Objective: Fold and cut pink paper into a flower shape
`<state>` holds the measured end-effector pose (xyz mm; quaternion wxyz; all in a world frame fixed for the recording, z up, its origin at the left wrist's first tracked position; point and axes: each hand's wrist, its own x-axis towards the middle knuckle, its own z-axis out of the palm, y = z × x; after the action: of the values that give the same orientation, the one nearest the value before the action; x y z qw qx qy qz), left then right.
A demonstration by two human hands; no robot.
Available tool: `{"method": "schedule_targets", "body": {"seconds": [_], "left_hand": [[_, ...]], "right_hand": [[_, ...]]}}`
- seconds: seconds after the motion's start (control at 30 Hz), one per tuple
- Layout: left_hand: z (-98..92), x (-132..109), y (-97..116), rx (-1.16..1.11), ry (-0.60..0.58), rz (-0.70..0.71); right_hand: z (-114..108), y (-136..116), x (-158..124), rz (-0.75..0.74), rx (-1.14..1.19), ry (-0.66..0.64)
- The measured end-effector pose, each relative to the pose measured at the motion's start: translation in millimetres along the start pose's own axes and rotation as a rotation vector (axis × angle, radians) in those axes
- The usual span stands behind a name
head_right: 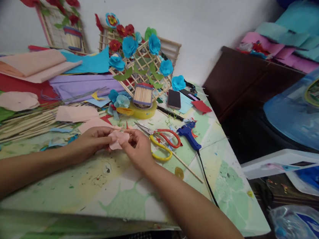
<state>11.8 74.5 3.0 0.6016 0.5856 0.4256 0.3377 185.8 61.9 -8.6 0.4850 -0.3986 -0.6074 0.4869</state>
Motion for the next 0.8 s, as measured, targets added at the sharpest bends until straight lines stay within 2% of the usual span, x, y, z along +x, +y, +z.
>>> {"method": "schedule_targets", "body": {"seconds": [0.23,0.4,0.5,0.7,0.8], "left_hand": [[1.3,-0.2,0.1,-0.006,-0.013,0.008],[4.1,-1.9,2.6,0.017,0.002,0.057],[3.3,-1.7,0.9,0.036,0.006,0.098],[3.0,-0.8,5.6,0.231,0.074,0.253],[-17.2,-3.5,21.4,0.418,0.168,0.322]], "right_hand": [[0.6,-0.5,0.7,-0.046,-0.071,0.043],[0.7,-0.5,-1.7,-0.084,-0.158,-0.003],[0.4,2.8,-1.4,-0.050,-0.132,0.001],[-0.4,2.7,0.4,0.006,-0.068,0.053],[-0.1,-0.2,0.1,0.012,-0.058,0.090]]}}
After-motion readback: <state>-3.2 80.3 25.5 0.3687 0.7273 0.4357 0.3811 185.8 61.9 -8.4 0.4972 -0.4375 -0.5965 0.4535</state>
